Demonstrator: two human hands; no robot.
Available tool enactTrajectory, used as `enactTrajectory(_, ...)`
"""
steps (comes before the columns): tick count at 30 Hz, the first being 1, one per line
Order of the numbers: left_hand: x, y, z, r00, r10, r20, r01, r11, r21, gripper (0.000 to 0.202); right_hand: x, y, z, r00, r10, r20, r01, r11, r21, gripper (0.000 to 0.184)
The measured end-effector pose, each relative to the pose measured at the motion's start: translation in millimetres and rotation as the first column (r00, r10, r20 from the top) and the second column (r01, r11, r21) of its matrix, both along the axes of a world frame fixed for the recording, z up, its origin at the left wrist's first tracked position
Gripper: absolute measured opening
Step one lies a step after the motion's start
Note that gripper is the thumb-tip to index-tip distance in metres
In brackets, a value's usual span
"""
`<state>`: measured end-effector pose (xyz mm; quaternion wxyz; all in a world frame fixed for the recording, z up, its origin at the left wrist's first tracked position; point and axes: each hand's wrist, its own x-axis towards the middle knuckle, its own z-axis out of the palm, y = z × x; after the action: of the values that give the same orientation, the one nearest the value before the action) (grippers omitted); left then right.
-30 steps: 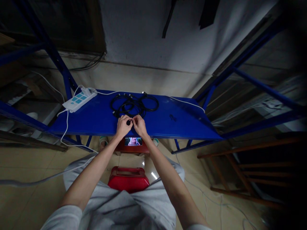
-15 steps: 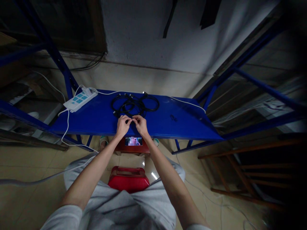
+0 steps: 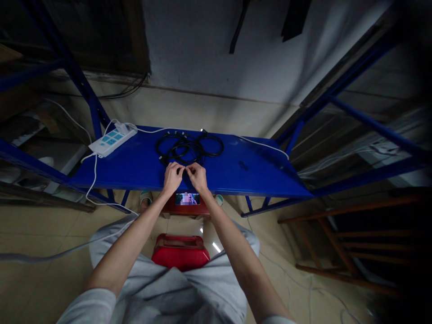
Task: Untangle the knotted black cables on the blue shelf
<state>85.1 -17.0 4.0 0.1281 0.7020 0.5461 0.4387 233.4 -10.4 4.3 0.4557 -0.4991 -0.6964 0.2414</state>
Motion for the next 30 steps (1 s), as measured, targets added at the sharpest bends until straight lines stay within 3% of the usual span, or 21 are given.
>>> enactTrajectory(6,1.4,-3.5,8.2,0.998,0.008,0.065,-0.006,1.0,-0.02,0.011,-1.1,-1.9,2.9,0.999,-0.001,0.045,0.002,1.0,-0.024,0.02)
enactTrajectory(19,0.4,3.4,2.0,0.99,0.048,0.135,-0.045,0.999,-0.028,0.005,-0.9,-2.7,3.4,0.997,0.029,0.074,-0.03,1.0,0.001,0.021)
enactTrajectory(25,-0.2,0.5,3.4,0.985,-0.042,0.167,0.045,0.999,-0.013,0.011,0.5,-1.5,1.2,0.999,0.007,0.05,-0.008,1.0,0.012,0.02)
enactTrajectory(30,-0.7,3.0,0.7,0.992,-0.078,0.099,0.078,0.997,0.003,0.009,0.4,1.0,-2.1,1.0,0.015,-0.019,-0.015,1.0,-0.013,0.021)
